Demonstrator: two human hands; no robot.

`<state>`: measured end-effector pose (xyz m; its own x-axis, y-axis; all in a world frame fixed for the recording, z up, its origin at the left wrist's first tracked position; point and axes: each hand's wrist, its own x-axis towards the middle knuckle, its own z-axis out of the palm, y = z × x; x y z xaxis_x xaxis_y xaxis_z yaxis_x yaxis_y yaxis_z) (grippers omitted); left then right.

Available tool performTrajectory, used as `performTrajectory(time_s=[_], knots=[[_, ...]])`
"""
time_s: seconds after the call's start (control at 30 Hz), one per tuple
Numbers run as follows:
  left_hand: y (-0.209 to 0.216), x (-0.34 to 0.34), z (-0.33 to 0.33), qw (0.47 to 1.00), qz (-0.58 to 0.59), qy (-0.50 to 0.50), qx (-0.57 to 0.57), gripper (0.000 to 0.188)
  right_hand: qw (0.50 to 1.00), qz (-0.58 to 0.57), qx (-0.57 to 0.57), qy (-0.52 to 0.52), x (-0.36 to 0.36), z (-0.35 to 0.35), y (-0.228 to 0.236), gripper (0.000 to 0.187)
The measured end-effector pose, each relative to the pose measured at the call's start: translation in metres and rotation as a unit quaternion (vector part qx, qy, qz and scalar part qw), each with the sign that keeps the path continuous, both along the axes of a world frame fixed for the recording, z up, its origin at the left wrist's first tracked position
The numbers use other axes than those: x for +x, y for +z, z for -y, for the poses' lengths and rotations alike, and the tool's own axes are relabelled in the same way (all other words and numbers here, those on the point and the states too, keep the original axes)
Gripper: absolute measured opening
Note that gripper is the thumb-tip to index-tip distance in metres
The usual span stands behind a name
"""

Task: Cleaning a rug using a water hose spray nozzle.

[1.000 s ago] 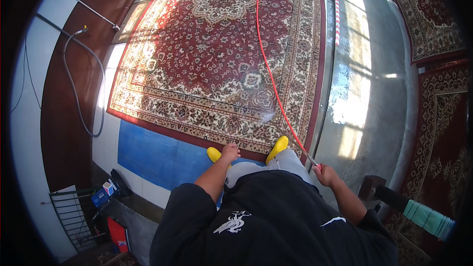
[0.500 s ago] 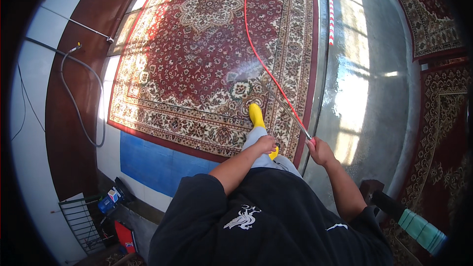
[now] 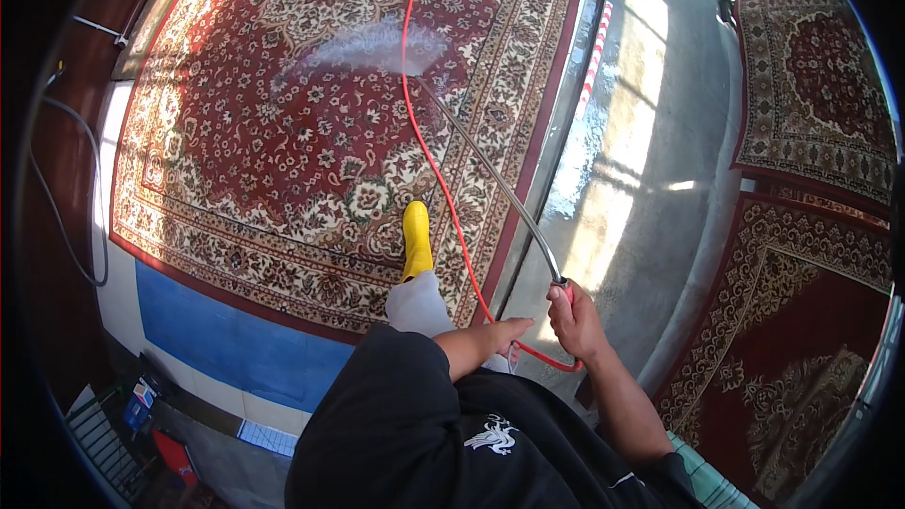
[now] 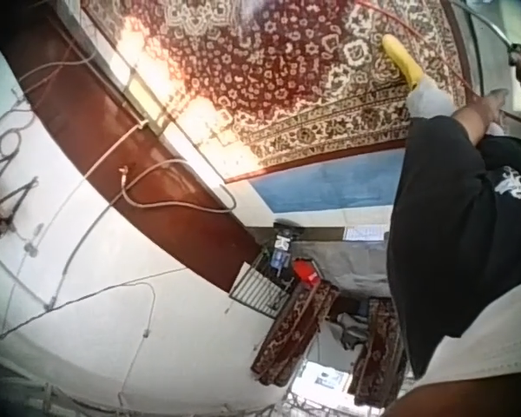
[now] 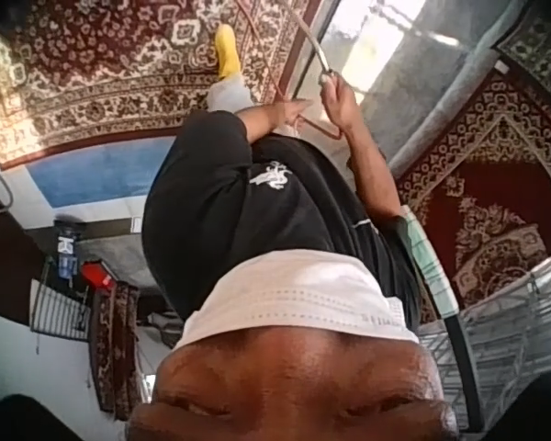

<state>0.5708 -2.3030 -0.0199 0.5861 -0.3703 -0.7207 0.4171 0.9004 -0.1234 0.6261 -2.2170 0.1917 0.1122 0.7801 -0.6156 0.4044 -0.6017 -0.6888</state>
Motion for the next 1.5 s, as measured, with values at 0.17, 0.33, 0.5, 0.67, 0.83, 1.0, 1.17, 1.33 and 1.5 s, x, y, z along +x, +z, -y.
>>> performTrajectory(time_s=[0.17, 0.33, 0.5, 0.67, 0.83, 1.0, 1.17, 1.33, 1.5], knots=[[-0.025, 0.031, -0.017, 0.965, -0.04, 0.235, -0.111, 0.064, 0.998, 0.053, -0.03, 0.023, 0.002, -0.056, 0.041, 0.028], [-0.029, 0.058, -0.074, 0.92, -0.055, 0.349, -0.172, 0.032, 0.997, 0.016, -0.074, -0.008, 0.028, -0.089, 0.078, 0.028], [-0.083, 0.014, -0.129, 0.729, -0.219, 0.631, -0.147, 0.017, 0.989, 0.069, -0.132, 0.013, 0.077, -0.104, 0.106, 0.034], [-0.131, -0.099, -0.177, 0.647, -0.376, 0.661, -0.052, 0.012, 0.972, 0.077, -0.223, -0.005, 0.136, -0.118, 0.089, 0.037], [-0.133, -0.089, -0.227, 0.54, -0.617, 0.562, 0.108, 0.006, 0.992, 0.057, -0.106, 0.033, 0.182, -0.133, 0.073, 0.036], [-0.054, 0.101, -0.275, 0.689, -0.445, 0.238, 0.52, 0.058, 0.979, 0.125, 0.036, 0.159, 0.265, -0.169, 0.1, 0.038], [0.037, 0.326, -0.268, 0.706, -0.039, 0.101, 0.7, 0.051, 0.937, 0.202, 0.043, 0.282, 0.329, -0.185, 0.156, 0.041], [0.079, 0.38, -0.28, 0.668, 0.105, -0.123, 0.727, 0.049, 0.901, 0.221, 0.006, 0.374, 0.398, -0.194, 0.157, 0.043], [0.02, 0.28, -0.265, 0.794, -0.054, -0.036, 0.604, 0.051, 0.879, 0.203, -0.038, 0.429, 0.429, -0.217, 0.079, 0.047]])
